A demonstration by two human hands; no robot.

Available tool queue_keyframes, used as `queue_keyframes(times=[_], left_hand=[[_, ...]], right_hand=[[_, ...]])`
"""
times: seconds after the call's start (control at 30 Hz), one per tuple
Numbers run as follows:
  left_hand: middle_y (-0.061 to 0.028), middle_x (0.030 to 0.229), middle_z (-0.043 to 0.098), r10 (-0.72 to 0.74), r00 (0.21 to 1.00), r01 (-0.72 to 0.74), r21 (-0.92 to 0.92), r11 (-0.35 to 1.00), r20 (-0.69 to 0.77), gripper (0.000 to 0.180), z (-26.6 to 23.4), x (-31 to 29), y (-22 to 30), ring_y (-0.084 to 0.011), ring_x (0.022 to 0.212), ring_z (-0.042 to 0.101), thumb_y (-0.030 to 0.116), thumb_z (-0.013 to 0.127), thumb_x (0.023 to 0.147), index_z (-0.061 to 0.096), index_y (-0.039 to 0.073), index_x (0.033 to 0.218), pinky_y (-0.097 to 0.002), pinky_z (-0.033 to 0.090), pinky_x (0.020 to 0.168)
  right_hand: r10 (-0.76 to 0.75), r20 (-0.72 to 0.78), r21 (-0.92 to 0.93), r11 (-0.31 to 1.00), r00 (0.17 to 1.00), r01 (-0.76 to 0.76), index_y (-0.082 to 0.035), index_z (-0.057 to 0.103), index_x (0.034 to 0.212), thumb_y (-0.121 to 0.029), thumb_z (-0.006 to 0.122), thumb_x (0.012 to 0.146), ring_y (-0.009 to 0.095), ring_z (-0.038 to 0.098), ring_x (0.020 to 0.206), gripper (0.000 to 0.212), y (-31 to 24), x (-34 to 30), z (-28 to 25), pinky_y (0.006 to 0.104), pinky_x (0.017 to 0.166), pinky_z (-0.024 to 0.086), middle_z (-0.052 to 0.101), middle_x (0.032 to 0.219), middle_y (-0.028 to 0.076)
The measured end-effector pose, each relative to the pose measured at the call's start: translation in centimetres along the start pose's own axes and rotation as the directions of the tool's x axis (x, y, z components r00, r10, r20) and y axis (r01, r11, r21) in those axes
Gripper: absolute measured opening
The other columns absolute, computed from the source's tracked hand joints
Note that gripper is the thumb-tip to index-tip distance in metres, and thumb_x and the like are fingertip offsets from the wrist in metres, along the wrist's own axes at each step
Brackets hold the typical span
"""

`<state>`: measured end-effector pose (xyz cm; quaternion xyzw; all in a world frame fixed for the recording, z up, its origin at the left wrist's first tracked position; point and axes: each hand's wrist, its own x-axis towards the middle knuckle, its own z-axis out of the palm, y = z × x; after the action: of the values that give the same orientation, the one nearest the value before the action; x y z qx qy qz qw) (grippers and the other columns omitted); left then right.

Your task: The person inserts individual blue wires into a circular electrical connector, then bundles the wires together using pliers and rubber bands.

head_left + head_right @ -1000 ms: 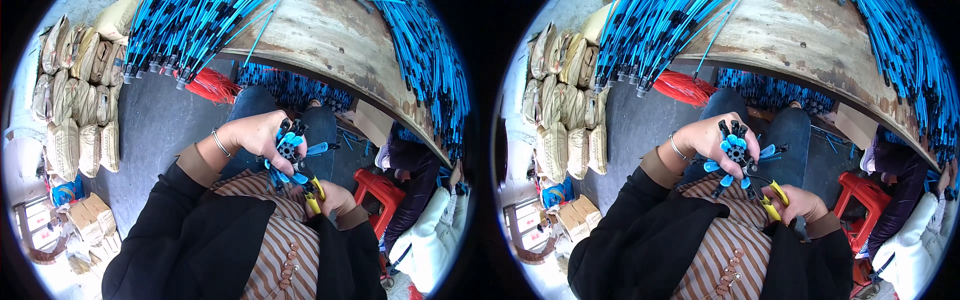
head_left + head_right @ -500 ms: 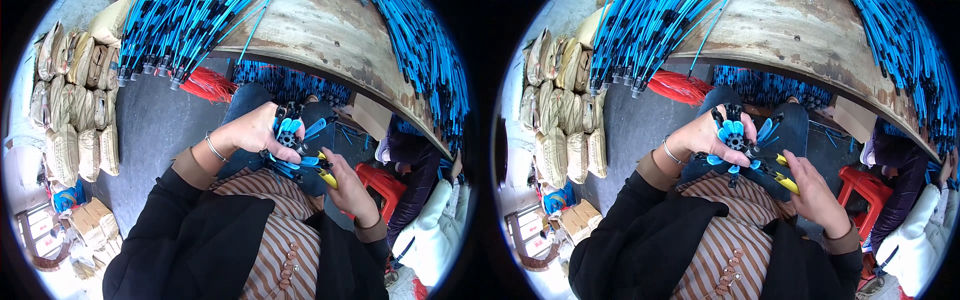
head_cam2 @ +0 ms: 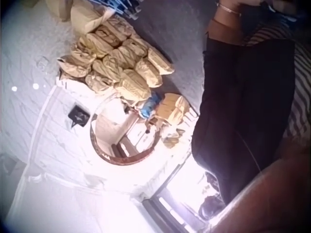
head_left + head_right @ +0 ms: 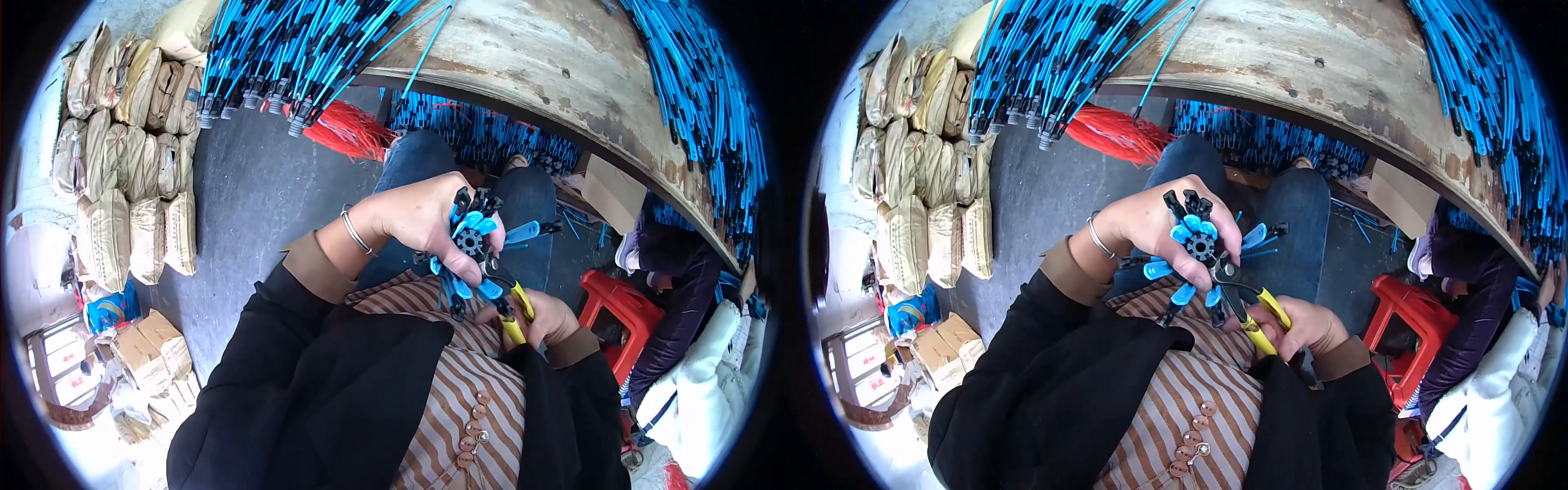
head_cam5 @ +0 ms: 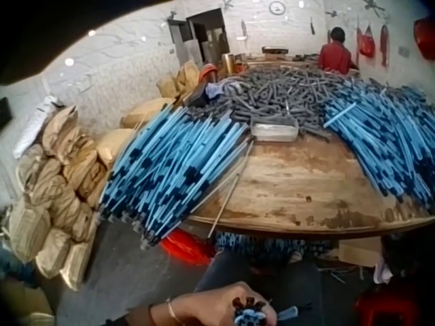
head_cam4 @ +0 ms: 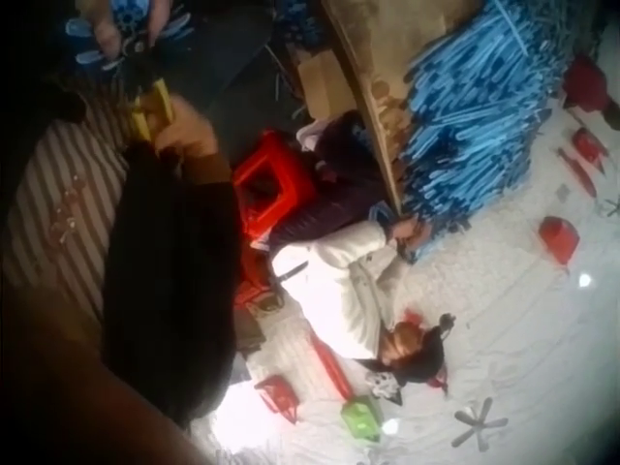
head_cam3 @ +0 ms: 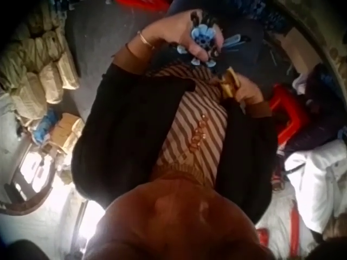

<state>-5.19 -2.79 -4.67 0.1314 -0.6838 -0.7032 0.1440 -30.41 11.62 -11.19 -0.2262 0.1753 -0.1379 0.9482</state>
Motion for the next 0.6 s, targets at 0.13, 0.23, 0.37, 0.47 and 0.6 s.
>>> queue_keyframes(times=[0.13,0.23,0.37,0.47,0.6], left_hand=[[-0.0018,0.075,0.064,-0.095,0.984,0.087,-0.06,0.994,-0.152,0.034,-0.4,-0.9,0.1,-0.0076,0.069,0.056,0.012,0.084,0.059,0.064,0.001,0.083,-0.0239,0.047,0.065],[-0.0014,0.075,0.063,-0.088,0.962,0.075,-0.058,0.995,-0.259,0.034,-0.3,-0.8,0.0,-0.0072,0.069,0.055,0.014,0.085,0.059,0.063,0.001,0.081,-0.0235,0.046,0.065],[-0.0004,0.074,0.061,-0.067,0.945,0.064,-0.02,0.998,-0.319,0.033,-0.2,-0.8,0.1,-0.0068,0.069,0.054,0.015,0.085,0.059,0.062,0.001,0.08,-0.0232,0.045,0.064],[0.0001,0.074,0.06,-0.047,0.941,0.055,0.015,0.998,-0.334,0.033,-0.4,-0.8,0.1,-0.0066,0.07,0.054,0.015,0.085,0.06,0.062,0.002,0.079,-0.0233,0.045,0.064],[0.0,0.073,0.06,-0.049,0.94,0.062,0.027,0.998,-0.338,0.033,-0.4,-1.0,0.1,-0.0066,0.069,0.053,0.016,0.084,0.061,0.062,0.002,0.08,-0.0236,0.045,0.063]], right_hand=[[0.063,-0.076,-0.225,0.971,0.995,-0.078,-0.001,0.026,0.14,-0.007,0.074,0.067,0.016,0.062,0.072,0.088,-4.8,-0.3,1.9,0.0251,0.065,0.048,0.063,0.086,0.01],[-0.316,-0.33,-0.592,0.803,0.89,0.066,-0.001,0.028,0.139,-0.002,0.069,0.068,0.022,0.063,0.073,0.082,-7.3,-0.3,4.6,0.0288,0.067,0.049,0.062,0.091,0.013],[-0.711,-0.198,-0.931,-0.079,0.675,-0.357,0.001,0.04,0.128,0.002,0.061,0.071,0.033,0.061,0.076,0.06,-5.9,1.0,6.1,0.0349,0.066,0.048,0.058,0.092,0.019],[-0.786,-0.235,-0.957,0.084,0.572,-0.277,0.003,0.049,0.118,0.0,0.059,0.075,0.039,0.059,0.075,0.043,-3.1,2.6,4.6,0.0359,0.065,0.047,0.056,0.089,0.022],[-0.775,-0.287,-0.954,0.181,0.562,-0.239,0.006,0.055,0.106,0.0,0.06,0.075,0.039,0.059,0.076,0.032,-2.3,2.9,4.8,0.0363,0.065,0.048,0.058,0.086,0.022]])
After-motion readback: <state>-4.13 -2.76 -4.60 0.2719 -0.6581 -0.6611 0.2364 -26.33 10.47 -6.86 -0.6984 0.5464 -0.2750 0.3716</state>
